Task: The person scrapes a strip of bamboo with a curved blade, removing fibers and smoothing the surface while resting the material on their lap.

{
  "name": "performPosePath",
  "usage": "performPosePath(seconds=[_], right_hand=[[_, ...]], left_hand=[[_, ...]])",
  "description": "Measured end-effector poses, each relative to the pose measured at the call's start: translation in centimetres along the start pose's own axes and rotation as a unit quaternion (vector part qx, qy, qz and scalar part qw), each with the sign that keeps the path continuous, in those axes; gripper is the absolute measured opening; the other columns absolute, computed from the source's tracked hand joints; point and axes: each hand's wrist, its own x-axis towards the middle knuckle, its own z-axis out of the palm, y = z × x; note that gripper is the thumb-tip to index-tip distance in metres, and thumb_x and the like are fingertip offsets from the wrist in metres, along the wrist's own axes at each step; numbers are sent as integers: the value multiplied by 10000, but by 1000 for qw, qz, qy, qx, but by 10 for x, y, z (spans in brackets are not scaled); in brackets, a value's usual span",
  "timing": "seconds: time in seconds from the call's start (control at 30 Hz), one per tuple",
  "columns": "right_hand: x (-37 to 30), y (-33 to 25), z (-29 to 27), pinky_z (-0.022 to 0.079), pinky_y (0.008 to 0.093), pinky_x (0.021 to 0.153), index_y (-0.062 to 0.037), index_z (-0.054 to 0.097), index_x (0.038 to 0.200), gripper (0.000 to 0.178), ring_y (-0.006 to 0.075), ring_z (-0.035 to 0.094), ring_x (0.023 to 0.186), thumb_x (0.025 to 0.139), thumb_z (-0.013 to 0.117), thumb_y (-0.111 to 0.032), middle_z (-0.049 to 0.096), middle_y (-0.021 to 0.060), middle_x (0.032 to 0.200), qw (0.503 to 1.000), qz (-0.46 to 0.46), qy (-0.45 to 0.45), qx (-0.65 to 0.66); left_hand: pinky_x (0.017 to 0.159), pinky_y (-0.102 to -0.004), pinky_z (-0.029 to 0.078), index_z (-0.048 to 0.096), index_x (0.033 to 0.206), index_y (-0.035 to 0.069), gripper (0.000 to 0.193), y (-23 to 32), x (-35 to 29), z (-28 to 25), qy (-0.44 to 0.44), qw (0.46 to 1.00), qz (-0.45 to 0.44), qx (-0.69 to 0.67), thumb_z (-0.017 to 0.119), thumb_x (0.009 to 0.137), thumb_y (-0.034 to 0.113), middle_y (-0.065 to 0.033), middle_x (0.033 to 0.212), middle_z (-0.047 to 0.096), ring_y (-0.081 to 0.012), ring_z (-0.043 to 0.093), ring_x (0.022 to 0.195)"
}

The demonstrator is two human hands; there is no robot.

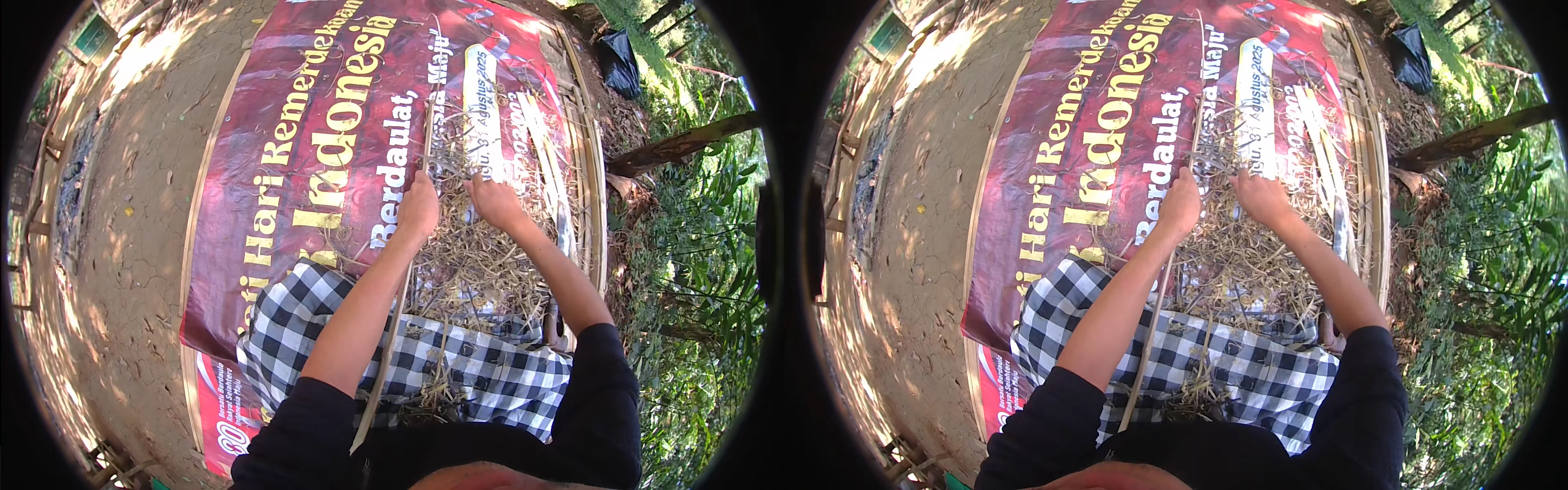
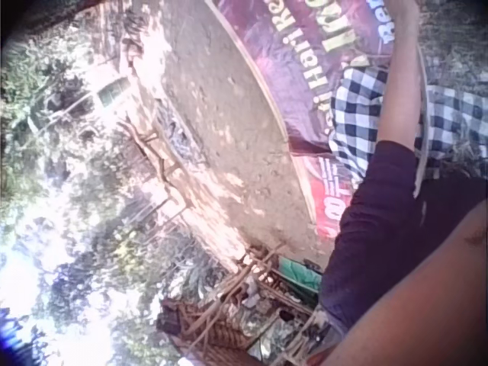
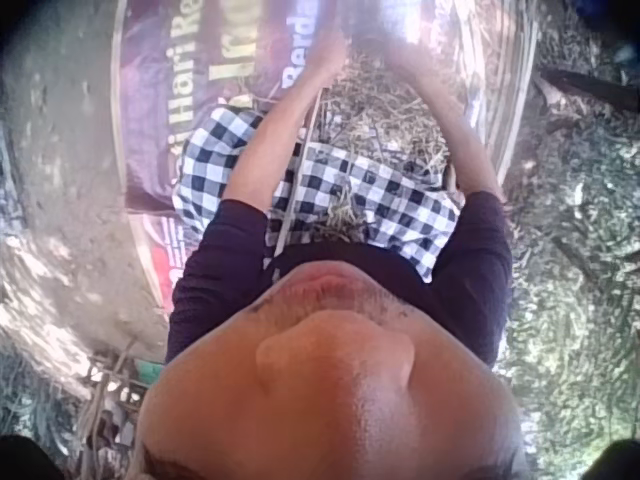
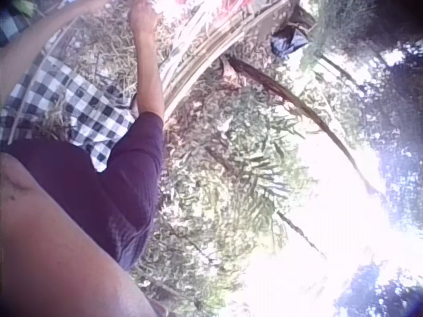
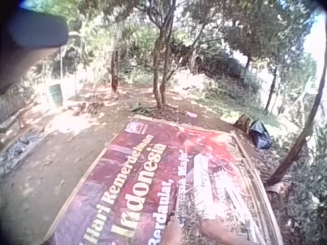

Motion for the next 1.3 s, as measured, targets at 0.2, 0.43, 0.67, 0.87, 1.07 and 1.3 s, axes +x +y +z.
performPosePath(seconds=[0.2,0.43,0.67,0.87,1.07,1.3], right_hand=[[-91,-22,-38,534,545,615,3,535,995,446,440,663,644,1080,328,-382,649,206,662,994,49,79,57],[-246,-10,-102,422,555,534,-13,539,901,426,460,576,550,1091,332,-333,581,223,593,936,223,190,195],[-325,-23,-95,360,551,520,6,538,884,348,487,533,568,1070,419,-262,547,274,617,903,206,305,220],[-342,-43,-106,380,522,525,8,528,871,409,450,551,560,1085,379,-308,546,252,610,879,211,335,264],[-352,-51,-106,370,524,539,16,524,881,417,443,541,558,1089,363,-307,543,256,623,873,205,344,277],[-353,-123,-76,495,554,583,-12,496,991,271,482,624,682,1052,448,-271,654,241,828,913,164,254,274]], left_hand=[[844,-562,525,475,1122,-134,314,-2,1,-7,60,995,34,-75,439,1011,159,-362,971,645,-522,646,947],[663,-536,565,517,1006,-179,381,123,-92,-86,59,969,196,-140,408,1026,186,-360,777,640,-492,680,731],[727,-553,547,609,926,-114,519,147,-134,-83,96,955,239,-143,307,1068,284,-299,788,675,-464,686,740],[868,-565,504,598,1039,-108,607,190,-106,-187,156,948,264,-90,203,1053,353,-353,886,656,-520,635,949],[644,-476,531,578,991,-53,623,148,-154,-197,-3,981,193,35,159,1045,405,-130,685,620,-297,623,560],[682,-467,482,533,1011,-27,567,31,-316,-100,-209,971,43,-111,250,1080,459,-155,709,575,-314,602,644]])
